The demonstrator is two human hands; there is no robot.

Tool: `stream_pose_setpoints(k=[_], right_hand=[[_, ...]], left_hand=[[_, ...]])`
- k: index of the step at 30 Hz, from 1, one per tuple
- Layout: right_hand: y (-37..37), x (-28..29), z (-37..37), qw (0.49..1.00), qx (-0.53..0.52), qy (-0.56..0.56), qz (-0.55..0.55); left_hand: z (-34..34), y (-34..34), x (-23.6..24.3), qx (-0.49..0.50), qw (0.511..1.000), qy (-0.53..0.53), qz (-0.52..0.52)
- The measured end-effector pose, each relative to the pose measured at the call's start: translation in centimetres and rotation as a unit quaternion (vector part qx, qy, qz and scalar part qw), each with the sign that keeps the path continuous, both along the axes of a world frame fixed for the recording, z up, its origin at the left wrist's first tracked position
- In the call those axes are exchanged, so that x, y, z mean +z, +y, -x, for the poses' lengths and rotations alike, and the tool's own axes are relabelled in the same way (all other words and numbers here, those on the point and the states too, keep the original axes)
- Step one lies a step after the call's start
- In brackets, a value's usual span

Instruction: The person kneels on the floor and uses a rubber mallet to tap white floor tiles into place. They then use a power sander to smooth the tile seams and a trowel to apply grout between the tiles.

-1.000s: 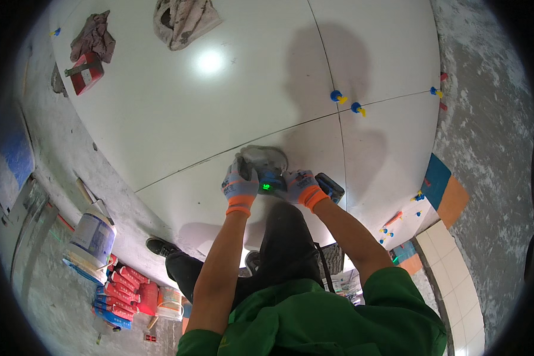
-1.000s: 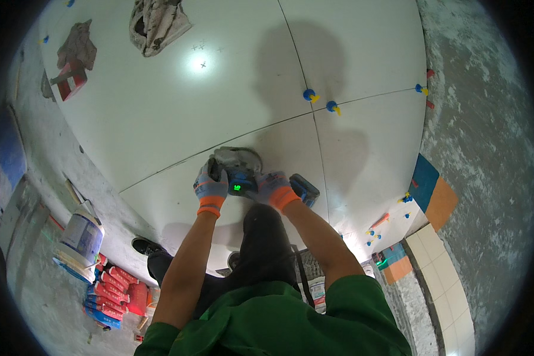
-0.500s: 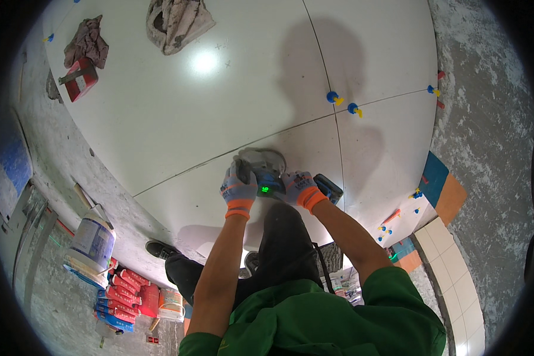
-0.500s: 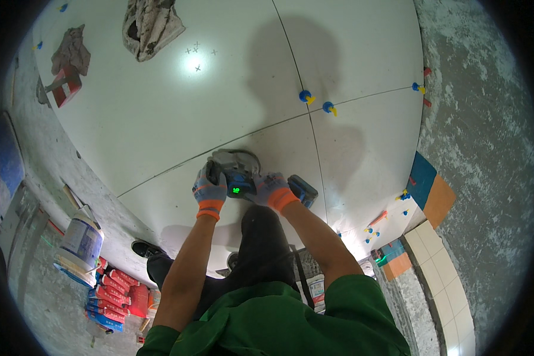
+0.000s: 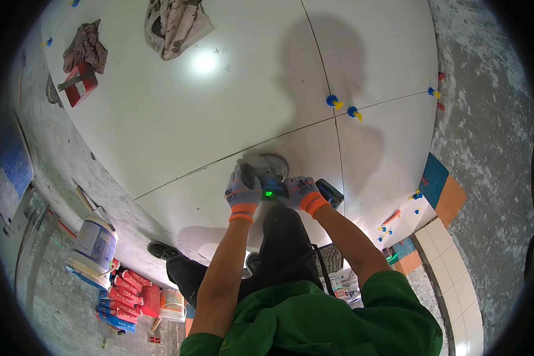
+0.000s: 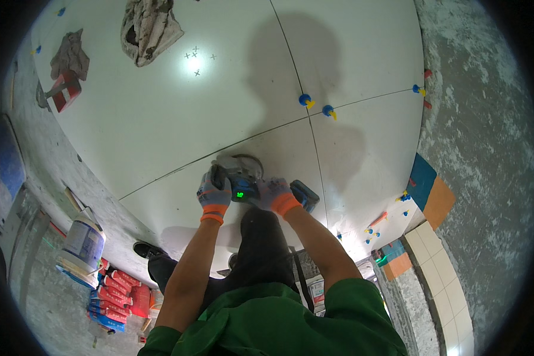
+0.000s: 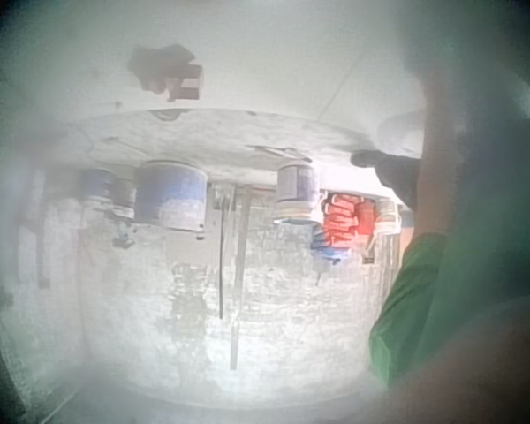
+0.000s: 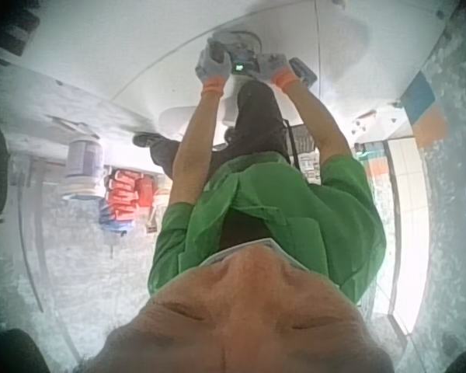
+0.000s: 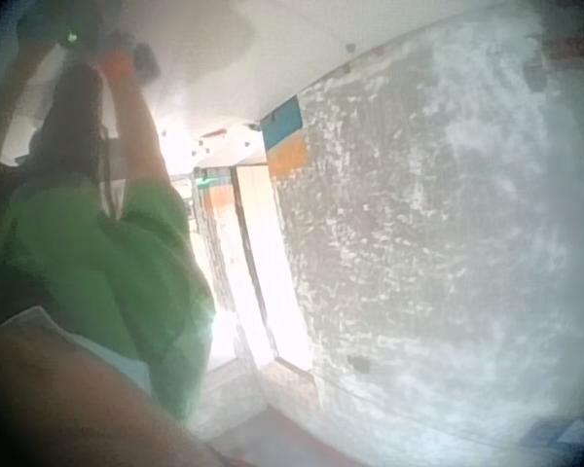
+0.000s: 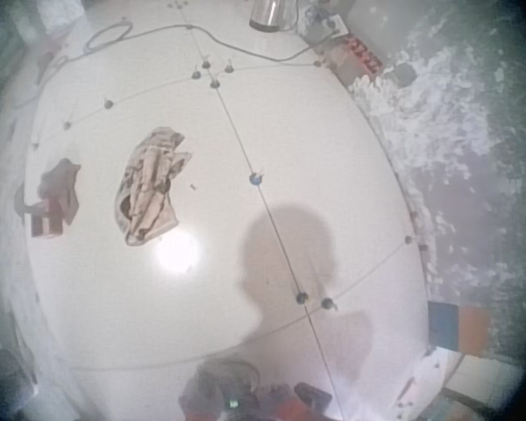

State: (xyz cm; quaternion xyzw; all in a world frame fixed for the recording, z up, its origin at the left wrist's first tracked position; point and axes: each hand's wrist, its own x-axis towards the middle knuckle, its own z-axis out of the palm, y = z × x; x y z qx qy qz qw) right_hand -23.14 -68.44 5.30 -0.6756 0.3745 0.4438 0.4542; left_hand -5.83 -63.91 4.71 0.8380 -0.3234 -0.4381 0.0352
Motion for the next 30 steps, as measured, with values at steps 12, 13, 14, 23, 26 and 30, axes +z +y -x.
stream_pose_setpoints(k=[12, 13, 14, 23, 26, 30], right_hand=[[-0.4, 0.7, 0.0, 0.999, -0.038, -0.003, 0.014], [-0.4, 0.8, 0.0, 0.999, -0.031, -0.002, -0.004], [-0.5, 0.9, 0.0, 0.999, -0.032, -0.008, -0.001], [-1.6, 0.5, -2.8, 0.999, 0.034, -0.009, 0.02], [-0.8, 0.2, -6.3, 0.996, 0.043, -0.017, 0.075], [1.3, 0.3, -14.1, 0.985, 0.131, -0.067, 0.088]], left_hand=[[0.9, 0.1, 0.1, -0.016, 0.999, -0.046, 0.009], [1.0, 0.2, 0.2, -0.024, 0.998, -0.065, 0.002], [1.0, 0.2, 0.3, -0.036, 0.996, -0.08, -0.01], [-0.9, 1.1, 0.1, 0.077, 0.996, -0.036, 0.007], [-4.1, 2.8, -0.7, 0.164, 0.982, -0.084, 0.039], [-9.6, 9.0, -0.9, 0.336, 0.935, -0.093, 0.064]])
